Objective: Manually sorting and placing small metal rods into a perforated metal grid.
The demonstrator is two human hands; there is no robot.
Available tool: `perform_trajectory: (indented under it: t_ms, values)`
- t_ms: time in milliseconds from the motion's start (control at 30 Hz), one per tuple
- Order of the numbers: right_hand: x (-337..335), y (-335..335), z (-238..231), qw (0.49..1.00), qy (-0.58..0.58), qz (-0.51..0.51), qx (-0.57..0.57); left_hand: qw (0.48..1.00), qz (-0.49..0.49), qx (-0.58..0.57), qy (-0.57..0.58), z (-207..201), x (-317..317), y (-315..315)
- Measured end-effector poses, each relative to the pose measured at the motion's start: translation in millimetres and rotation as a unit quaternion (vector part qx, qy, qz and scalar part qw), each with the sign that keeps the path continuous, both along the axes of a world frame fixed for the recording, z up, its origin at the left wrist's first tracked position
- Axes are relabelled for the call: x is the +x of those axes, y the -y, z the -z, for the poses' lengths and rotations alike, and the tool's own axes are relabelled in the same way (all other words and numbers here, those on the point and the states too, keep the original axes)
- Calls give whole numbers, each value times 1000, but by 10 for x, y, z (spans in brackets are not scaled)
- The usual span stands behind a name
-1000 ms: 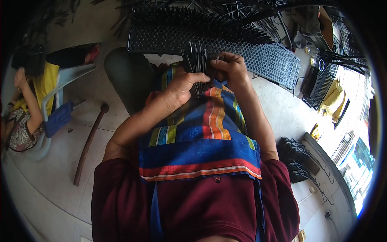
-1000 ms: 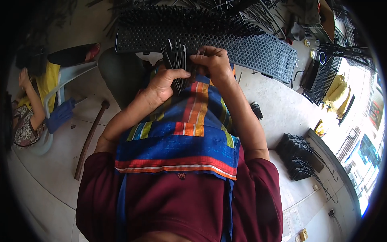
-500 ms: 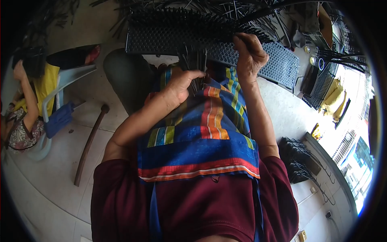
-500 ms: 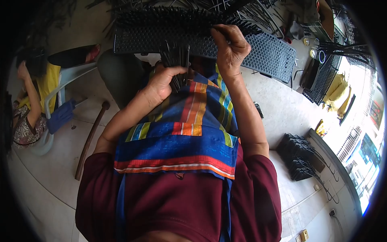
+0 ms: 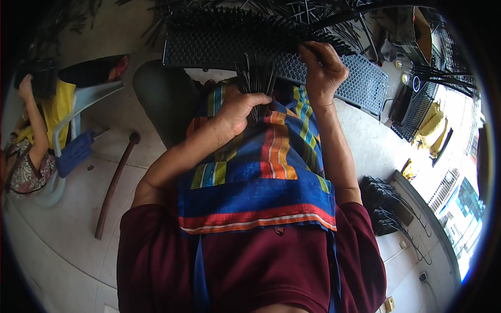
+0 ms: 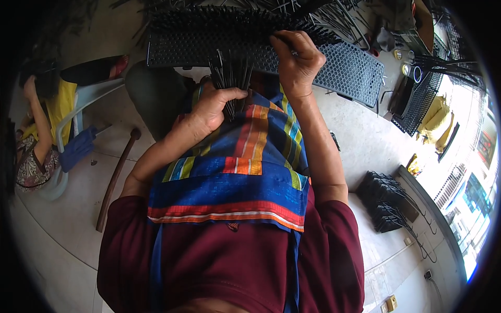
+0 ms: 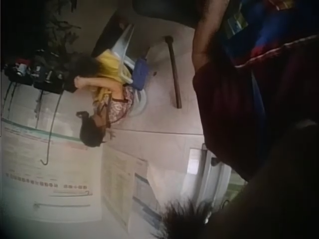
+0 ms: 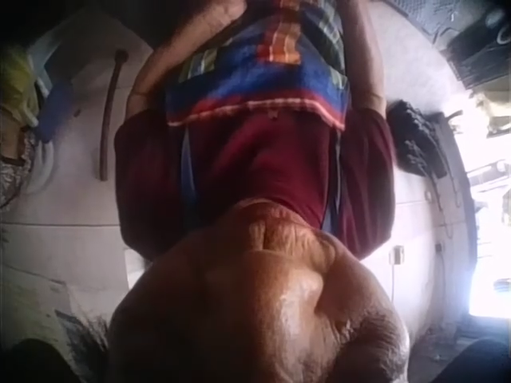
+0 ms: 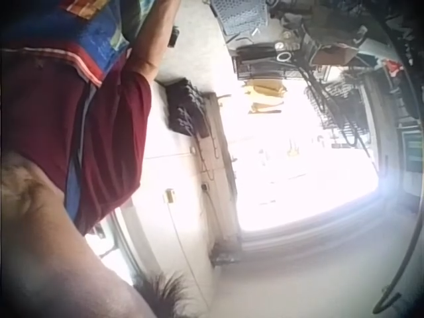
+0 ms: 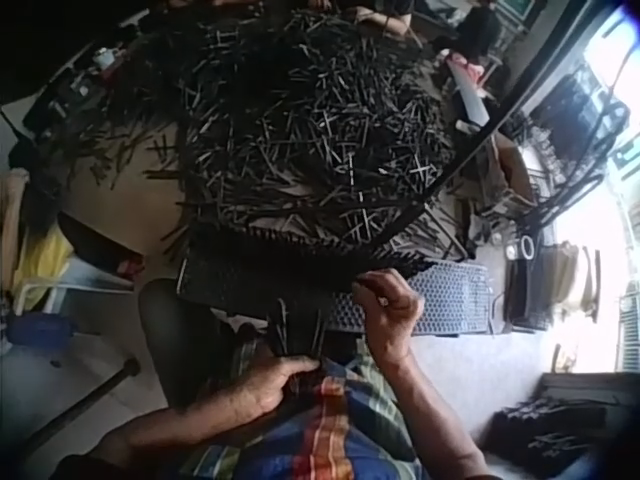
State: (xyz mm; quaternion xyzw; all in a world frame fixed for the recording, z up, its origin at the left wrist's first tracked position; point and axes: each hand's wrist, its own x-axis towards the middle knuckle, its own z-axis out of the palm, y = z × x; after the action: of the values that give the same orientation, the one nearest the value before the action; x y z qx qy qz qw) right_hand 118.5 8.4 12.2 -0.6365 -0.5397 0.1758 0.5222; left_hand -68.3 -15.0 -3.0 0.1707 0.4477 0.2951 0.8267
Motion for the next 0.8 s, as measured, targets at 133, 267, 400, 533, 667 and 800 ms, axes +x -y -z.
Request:
perform_trajectory:
  t_ms: [133,267,400,533,667,800]
  values:
    - [-75,-36,-6,996,60,-23,-69,999,15,-47,-18,72,3,-7]
    - [-118,-2,32,999,22,4,-47,998,25,-48,-30,178,-15,9]
    - [-101,-49,-78,988,146,15,-45,998,21,-59,-17,195,-31,-1]
    - [-38,-44,-49,985,158,16,-68,998,15,-60,11,125,-28,-17]
    - [-77,93,-2,983,172,24,-64,996,21,-80,32,142,-50,-26]
    - [-221,57,-138,973,227,2,-39,1000,13,-19,15,200,-26,25]
